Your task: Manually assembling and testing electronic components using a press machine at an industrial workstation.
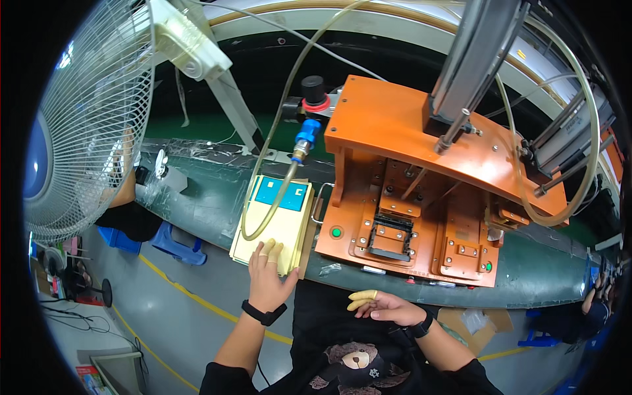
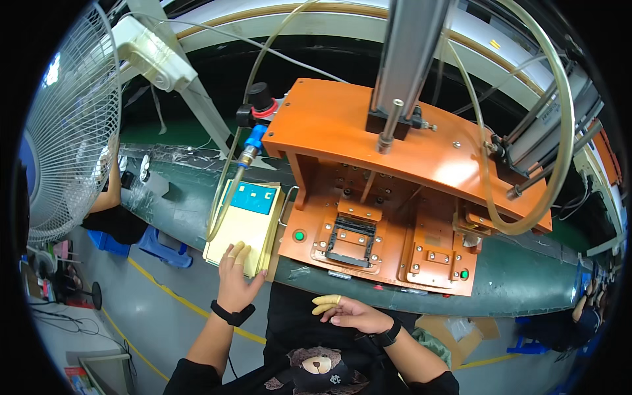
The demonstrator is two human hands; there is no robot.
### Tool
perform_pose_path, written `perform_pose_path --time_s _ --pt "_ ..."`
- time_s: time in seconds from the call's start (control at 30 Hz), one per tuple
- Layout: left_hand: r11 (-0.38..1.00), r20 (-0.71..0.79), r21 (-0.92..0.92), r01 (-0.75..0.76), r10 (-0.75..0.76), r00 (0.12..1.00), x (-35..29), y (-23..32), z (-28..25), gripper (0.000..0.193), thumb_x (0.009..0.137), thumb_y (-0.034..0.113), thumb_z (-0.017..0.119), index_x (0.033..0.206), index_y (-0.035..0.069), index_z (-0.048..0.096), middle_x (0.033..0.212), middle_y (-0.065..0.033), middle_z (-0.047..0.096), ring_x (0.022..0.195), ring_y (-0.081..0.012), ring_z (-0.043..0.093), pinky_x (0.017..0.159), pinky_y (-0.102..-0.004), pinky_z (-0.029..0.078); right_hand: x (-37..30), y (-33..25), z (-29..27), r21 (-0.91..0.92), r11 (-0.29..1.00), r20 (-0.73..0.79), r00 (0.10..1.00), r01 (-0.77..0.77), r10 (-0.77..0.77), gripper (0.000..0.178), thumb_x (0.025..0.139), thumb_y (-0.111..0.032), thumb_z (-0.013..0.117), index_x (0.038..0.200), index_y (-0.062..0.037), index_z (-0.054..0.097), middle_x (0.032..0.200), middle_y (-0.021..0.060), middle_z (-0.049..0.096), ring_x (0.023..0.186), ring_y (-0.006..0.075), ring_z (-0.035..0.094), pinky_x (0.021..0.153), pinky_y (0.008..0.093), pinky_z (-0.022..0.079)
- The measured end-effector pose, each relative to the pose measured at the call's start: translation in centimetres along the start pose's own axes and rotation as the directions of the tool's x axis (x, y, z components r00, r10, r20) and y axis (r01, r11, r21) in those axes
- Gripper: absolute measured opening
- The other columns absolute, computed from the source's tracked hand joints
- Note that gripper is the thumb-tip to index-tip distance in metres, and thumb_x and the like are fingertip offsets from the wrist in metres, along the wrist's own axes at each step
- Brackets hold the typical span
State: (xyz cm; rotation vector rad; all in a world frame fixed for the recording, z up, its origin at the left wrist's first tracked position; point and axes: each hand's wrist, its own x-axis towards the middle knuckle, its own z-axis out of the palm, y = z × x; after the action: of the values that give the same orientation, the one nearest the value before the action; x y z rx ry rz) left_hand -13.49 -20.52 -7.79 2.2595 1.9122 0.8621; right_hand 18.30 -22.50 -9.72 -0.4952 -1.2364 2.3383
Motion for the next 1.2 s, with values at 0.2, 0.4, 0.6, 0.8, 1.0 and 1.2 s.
perform_pose_path --time_s 0.2,0.4,0.6,0.8,1.0,1.2 --pt "0.995 0.021 -0.088 0.047 -0.045 0.999 -0.6 -1.6 0.4 0.047 0.077 0.021 0.071 0.118 0.002 0.058 0.127 -0.0188 0.052 0.125 -0.0432 0.042 0.104 -0.0503 0.032 2.0 -0.1 0.9 -0.036 0.998 0.048 0.997 -0.053 0.054 0.053 0.094 -0.008 0.056 0.143 -0.0036 0.035 0.13 0.0103 0.051 0.109 0.0148 0.051 0.098 0.0284 0.039" --pt "0.992 0.037 -0.112 0.06 -0.057 0.998 -0.1 -0.6 -0.2 0.044 0.076 0.018 0.072 0.115 0.002 0.059 0.125 -0.0177 0.055 0.123 -0.0416 0.044 0.102 -0.0485 0.035 2.6 0.1 1.2 -0.065 0.994 0.049 0.995 -0.082 0.085 0.054 0.094 -0.008 0.055 0.144 -0.0017 0.034 0.133 0.0116 0.05 0.111 0.0157 0.05 0.102 0.0313 0.038" --pt "0.965 -0.062 -0.259 0.041 -0.059 0.996 0.3 -1.7 -0.5 0.024 0.078 0.008 0.068 0.101 0.002 0.067 0.102 -0.0162 0.066 0.103 -0.0353 0.06 0.09 -0.042 0.047 2.1 0.1 1.4 -0.085 0.991 0.025 0.994 -0.102 0.104 0.054 0.094 -0.007 0.055 0.143 -0.0022 0.035 0.132 0.0113 0.05 0.11 0.0155 0.051 0.101 0.0309 0.038" --pt "0.856 -0.139 -0.475 0.205 -0.303 0.943 1.1 -1.0 -2.1 0.01 0.08 0.001 0.067 0.09 0.0 0.068 0.091 -0.0146 0.069 0.082 -0.0231 0.067 0.075 -0.0309 0.051 2.7 -0.3 1.3 -0.103 0.992 0.032 0.996 -0.075 0.079 0.052 0.095 -0.008 0.054 0.143 -0.0029 0.036 0.131 0.0109 0.051 0.11 0.0154 0.052 0.1 0.03 0.039" --pt "0.883 -0.2 -0.459 0.095 -0.207 0.958 -0.1 1.4 -4.4 0.011 0.076 -0.003 0.07 0.084 0.0 0.065 0.09 -0.0133 0.068 0.081 -0.0229 0.067 0.074 -0.0302 0.051 7.0 -1.2 2.5 -0.124 0.984 -0.046 0.991 -0.13 0.125 0.047 0.098 -0.017 0.052 0.141 -0.005 0.038 0.124 0.0092 0.056 0.105 0.0142 0.057 0.093 0.0278 0.044" --pt "0.852 -0.216 -0.517 0.081 -0.222 0.951 -1.1 0.4 -1.8 0.011 0.079 -0.003 0.069 0.088 -0.001 0.063 0.094 -0.0138 0.068 0.083 -0.0218 0.067 0.076 -0.0292 0.052 12.1 0.4 4.2 0.043 0.995 -0.241 0.965 -0.094 0.102 0.039 0.098 -0.026 0.055 0.13 -0.0041 0.047 0.112 0.0065 0.062 0.09 0.011 0.061 0.076 0.0248 0.05"
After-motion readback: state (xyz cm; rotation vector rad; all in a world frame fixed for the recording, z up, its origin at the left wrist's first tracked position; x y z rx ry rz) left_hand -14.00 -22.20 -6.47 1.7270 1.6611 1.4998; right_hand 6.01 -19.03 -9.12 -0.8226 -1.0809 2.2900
